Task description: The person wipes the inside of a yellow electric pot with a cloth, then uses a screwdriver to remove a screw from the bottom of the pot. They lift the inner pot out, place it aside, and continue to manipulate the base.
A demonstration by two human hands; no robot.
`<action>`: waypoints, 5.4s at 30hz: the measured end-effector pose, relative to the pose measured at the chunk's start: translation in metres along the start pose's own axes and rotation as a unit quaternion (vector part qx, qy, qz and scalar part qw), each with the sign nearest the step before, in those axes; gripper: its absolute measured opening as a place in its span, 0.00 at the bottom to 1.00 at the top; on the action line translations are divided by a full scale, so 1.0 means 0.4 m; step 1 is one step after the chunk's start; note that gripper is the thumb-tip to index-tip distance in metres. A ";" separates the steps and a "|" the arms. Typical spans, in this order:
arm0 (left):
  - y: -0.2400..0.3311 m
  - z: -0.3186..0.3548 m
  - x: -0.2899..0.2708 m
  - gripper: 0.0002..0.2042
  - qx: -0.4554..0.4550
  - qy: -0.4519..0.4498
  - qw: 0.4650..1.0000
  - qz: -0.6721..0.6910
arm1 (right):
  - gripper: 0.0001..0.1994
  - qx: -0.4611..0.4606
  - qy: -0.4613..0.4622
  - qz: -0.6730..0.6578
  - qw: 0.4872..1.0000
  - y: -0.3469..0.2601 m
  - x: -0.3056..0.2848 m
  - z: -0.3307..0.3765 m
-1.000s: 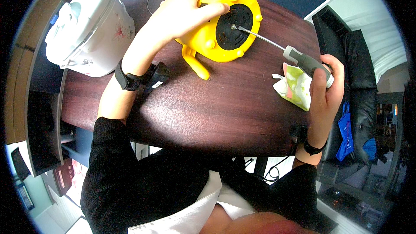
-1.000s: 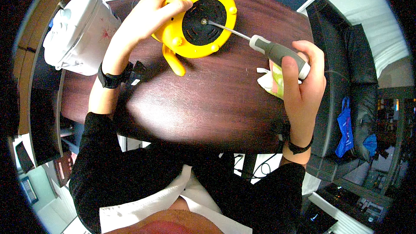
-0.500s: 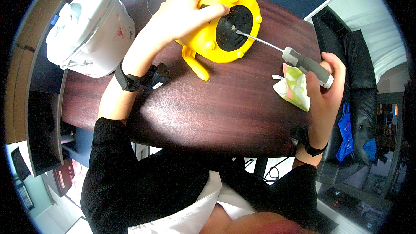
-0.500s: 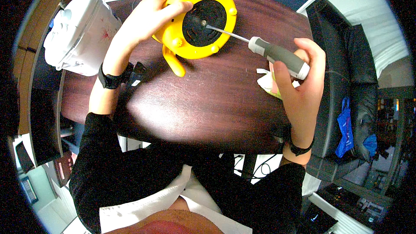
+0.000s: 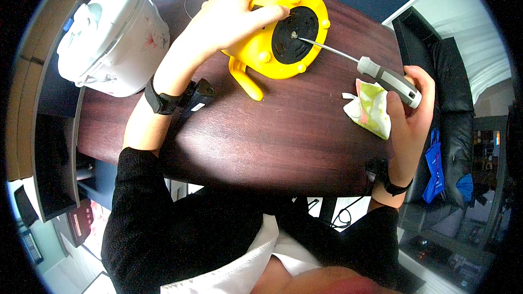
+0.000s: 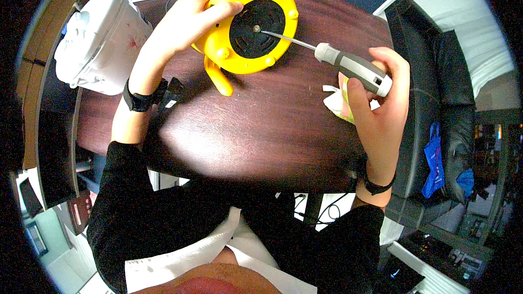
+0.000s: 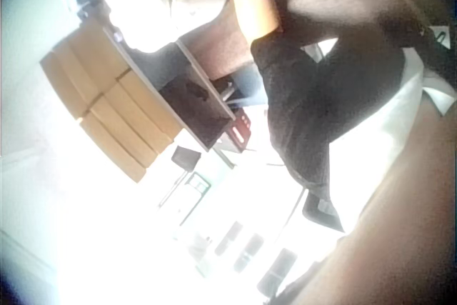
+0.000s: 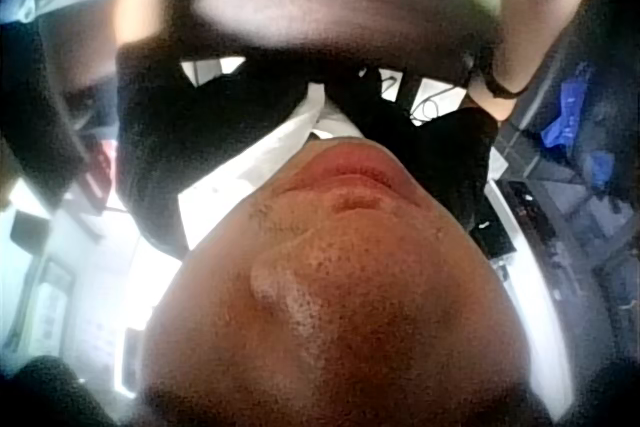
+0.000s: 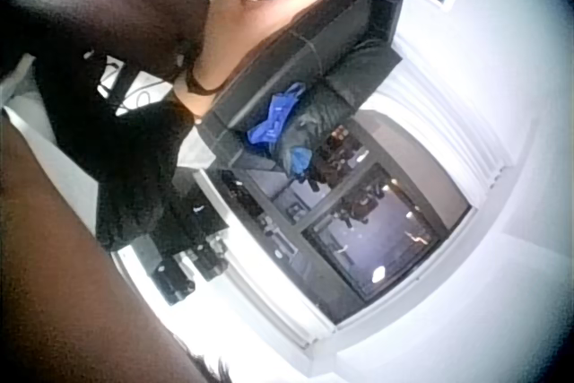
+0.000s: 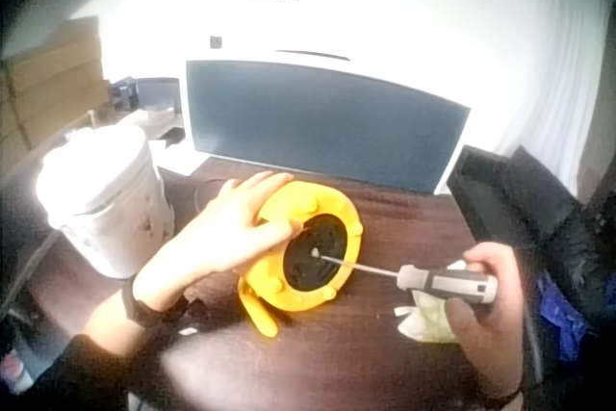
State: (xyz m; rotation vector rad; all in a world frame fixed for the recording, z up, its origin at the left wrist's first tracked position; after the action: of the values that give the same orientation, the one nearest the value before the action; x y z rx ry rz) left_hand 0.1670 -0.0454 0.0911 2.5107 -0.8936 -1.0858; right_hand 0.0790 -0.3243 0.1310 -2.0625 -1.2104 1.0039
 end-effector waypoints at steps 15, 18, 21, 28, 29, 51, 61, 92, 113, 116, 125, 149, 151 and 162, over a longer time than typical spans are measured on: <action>0.000 0.004 -0.009 0.36 -0.025 0.003 0.999 -0.020 | 0.21 -0.053 0.024 -0.019 0.998 0.001 -0.003 -0.007; -0.008 0.005 -0.008 0.36 -0.037 0.001 0.999 -0.016 | 0.23 0.097 -0.020 -0.013 0.995 0.058 -0.007 0.003; -0.005 0.002 -0.008 0.36 -0.032 -0.003 0.999 -0.015 | 0.21 -0.052 -0.012 0.015 0.998 0.008 -0.005 0.004; 0.000 0.005 -0.011 0.36 -0.027 0.000 1.000 -0.013 | 0.19 -0.009 0.003 0.004 1.000 0.011 0.001 -0.003; -0.003 0.006 -0.011 0.36 -0.029 0.000 0.999 -0.013 | 0.18 0.010 0.002 0.011 1.000 0.017 -0.002 -0.002; 0.002 0.003 -0.007 0.37 -0.026 -0.006 0.999 -0.021 | 0.16 0.040 0.036 -0.058 0.997 0.041 -0.043 -0.002; 0.049 -0.010 -0.038 0.36 -0.088 -0.100 0.991 -0.002 | 0.16 0.017 0.054 -0.042 0.997 0.032 -0.061 -0.011; 0.051 -0.022 -0.024 0.27 -0.126 -0.119 0.954 0.245 | 0.12 0.009 -0.096 0.216 0.972 0.208 -0.019 -0.085; 0.053 -0.023 -0.022 0.29 -0.130 -0.121 0.955 0.237 | 0.13 0.002 -0.019 0.237 0.971 0.256 -0.052 -0.120; 0.056 -0.023 -0.024 0.28 -0.128 -0.118 0.957 0.233 | 0.16 -0.007 0.005 0.287 0.958 0.302 -0.068 -0.133; 0.062 -0.020 -0.020 0.28 -0.101 -0.133 0.955 0.247 | 0.17 0.080 -0.102 0.344 0.930 0.418 -0.047 -0.058; 0.032 -0.007 -0.030 0.33 -0.120 -0.102 0.969 0.192 | 0.13 -0.151 -0.424 0.330 0.830 0.321 0.307 0.150; 0.055 -0.010 -0.039 0.35 -0.108 -0.124 0.963 0.212 | 0.12 -0.153 -0.412 0.295 0.848 0.317 0.298 0.138; 0.071 -0.020 -0.019 0.34 -0.080 -0.168 0.951 0.249 | 0.14 -0.081 -0.266 0.309 0.910 0.438 0.230 -0.116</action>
State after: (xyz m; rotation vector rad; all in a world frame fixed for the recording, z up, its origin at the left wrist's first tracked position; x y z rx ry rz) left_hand 0.1563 -0.0625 0.1138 1.8445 -1.3717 -1.3516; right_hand 0.2312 -0.3251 -0.0035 -2.4603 -0.8923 1.9154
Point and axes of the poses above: each hand's wrist, its own z-axis away from the middle knuckle, its own x-axis out of the palm, y = z × x, the point moved 8 cm from there along -z, towards the middle knuckle, and after that the axes turned 14 degrees about y, right-handed, at the moved point
